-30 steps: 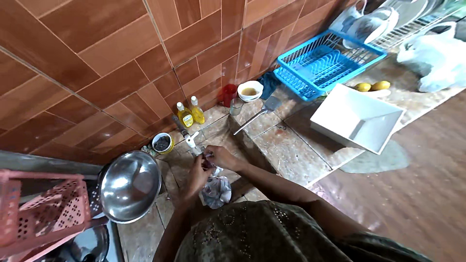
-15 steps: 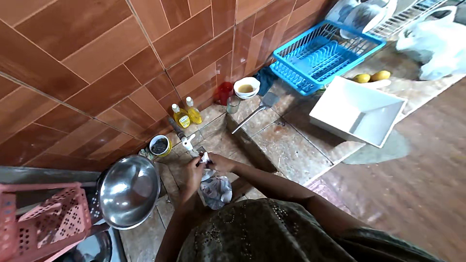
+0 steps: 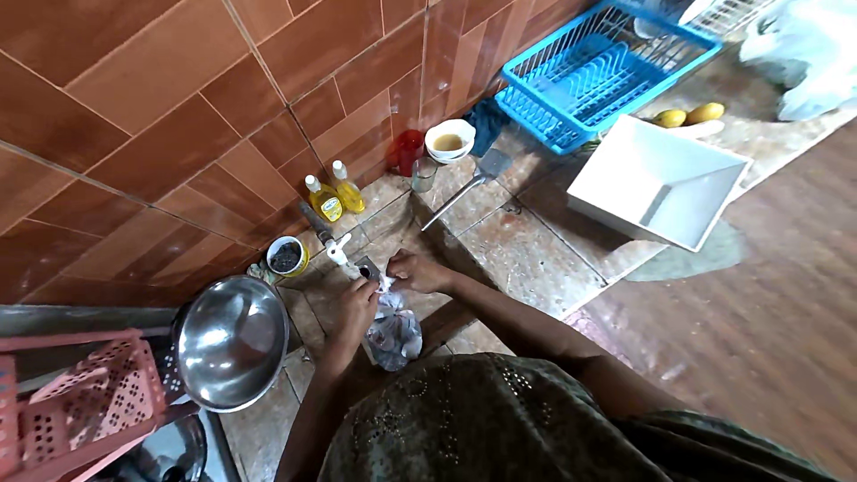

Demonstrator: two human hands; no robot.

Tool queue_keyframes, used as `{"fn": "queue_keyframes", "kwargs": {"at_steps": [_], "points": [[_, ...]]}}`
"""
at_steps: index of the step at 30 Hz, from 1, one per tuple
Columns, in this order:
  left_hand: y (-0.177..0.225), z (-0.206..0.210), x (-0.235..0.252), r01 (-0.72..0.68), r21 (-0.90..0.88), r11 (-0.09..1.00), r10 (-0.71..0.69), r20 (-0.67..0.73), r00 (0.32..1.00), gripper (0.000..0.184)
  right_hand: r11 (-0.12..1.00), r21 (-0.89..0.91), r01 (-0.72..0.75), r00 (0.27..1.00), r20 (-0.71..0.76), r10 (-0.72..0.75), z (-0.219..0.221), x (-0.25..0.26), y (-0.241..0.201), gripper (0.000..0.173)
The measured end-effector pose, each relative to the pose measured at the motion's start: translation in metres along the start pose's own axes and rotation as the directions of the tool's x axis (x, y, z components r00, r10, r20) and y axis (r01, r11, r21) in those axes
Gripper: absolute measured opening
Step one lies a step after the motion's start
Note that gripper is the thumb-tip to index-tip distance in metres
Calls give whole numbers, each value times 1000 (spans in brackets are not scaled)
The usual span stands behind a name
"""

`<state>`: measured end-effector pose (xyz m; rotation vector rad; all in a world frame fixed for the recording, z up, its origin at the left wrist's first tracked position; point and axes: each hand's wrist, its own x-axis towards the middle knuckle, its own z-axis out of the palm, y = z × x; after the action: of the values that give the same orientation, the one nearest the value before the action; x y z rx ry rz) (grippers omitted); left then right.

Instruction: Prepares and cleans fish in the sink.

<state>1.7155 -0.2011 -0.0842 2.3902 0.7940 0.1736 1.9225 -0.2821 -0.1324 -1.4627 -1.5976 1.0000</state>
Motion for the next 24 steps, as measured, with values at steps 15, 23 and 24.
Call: {"fn": "queue_keyframes", "kwargs": {"at_steps": [15, 23, 24], "points": [[49, 10, 30, -94, -193, 977, 98, 10, 995, 13, 999, -21, 28, 969, -246, -32, -63, -68, -19, 4], [71, 11, 34, -151, -27, 988, 152, 25, 988, 27, 989, -127, 79, 925, -361, -120, -70, -88, -29, 10], [69, 11, 37, -118, -6, 993, 118, 62, 991, 34, 990, -125, 68, 921, -374, -111, -73, -90, -28, 10]]}}
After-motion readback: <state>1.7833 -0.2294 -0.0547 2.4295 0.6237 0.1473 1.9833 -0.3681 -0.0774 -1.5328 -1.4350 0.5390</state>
